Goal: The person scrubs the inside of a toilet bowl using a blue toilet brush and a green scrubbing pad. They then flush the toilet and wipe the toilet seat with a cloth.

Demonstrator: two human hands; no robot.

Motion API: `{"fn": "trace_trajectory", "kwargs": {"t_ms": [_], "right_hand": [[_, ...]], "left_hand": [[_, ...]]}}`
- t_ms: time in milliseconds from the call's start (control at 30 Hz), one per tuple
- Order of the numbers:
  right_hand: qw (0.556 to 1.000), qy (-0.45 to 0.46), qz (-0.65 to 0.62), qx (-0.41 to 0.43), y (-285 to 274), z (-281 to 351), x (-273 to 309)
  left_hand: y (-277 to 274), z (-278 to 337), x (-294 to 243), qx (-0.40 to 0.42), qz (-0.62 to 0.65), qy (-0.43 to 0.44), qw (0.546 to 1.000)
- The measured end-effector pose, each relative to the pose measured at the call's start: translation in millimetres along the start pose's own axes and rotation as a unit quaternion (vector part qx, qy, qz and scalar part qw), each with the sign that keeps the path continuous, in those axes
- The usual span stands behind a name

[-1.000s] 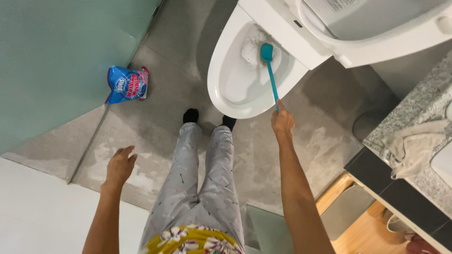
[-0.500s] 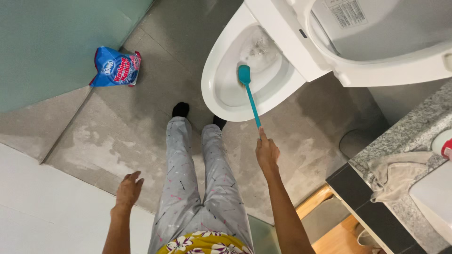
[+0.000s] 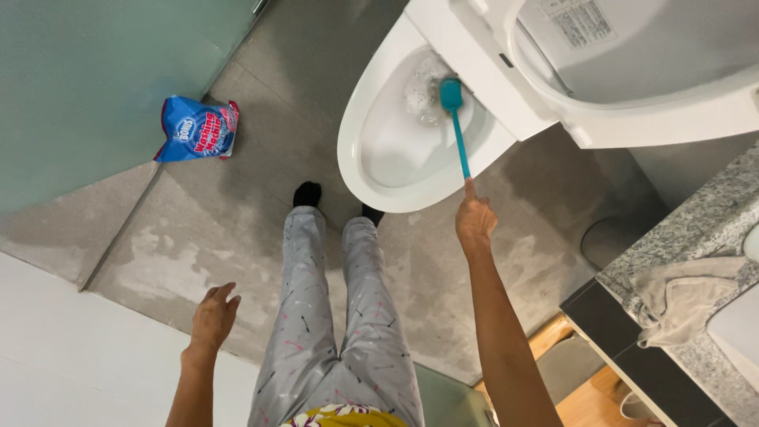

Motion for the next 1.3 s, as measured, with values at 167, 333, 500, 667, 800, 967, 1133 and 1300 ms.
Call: {"fn": "trace_trajectory", "kwargs": {"t_ms": [167,333,500,667,800,967,1133,1300], "right_hand": [[0.998,0.008,-0.047,-0.037,5,18,19],[0.994,0.030,-0.086,-0.056,13,24,35],[0.980,0.027,-0.179,-0.083,31,26,69],[0.984,0.026,-0.170,-0.043,48,19,103],[0.987,0.033,-0.157,-0.012,54,23,99],[0.992,0.053,-0.101,-0.051,54,46,68],[0.991,0.075,-0.099,-0.048,45,47,45],[0.987,0.064,-0.130,-0.065,42,39,45]], "left_hand": [[-19,-11,7,0.041,-0.004,-0.029,0.999],[-36,-25,16,0.048,-0.030,-0.026,0.998],[-50,-35,35,0.052,-0.032,-0.017,0.998],[-61,-41,50,0.060,-0.050,-0.004,0.997],[-72,-44,53,0.055,-0.063,0.008,0.996],[-81,-47,49,0.047,-0.061,0.009,0.997],[-72,-50,28,0.043,-0.053,0.008,0.998],[-52,-40,18,0.049,-0.033,-0.004,0.998]]}}
Point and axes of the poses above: each hand's wrist, its own z-axis away from the middle knuckle, its own y-axis out of the palm, x = y × z, the point moved 2 cm from there along -z, towards the middle knuckle, and after that the axes turned 11 degrees about x, right-handed, at the moved point
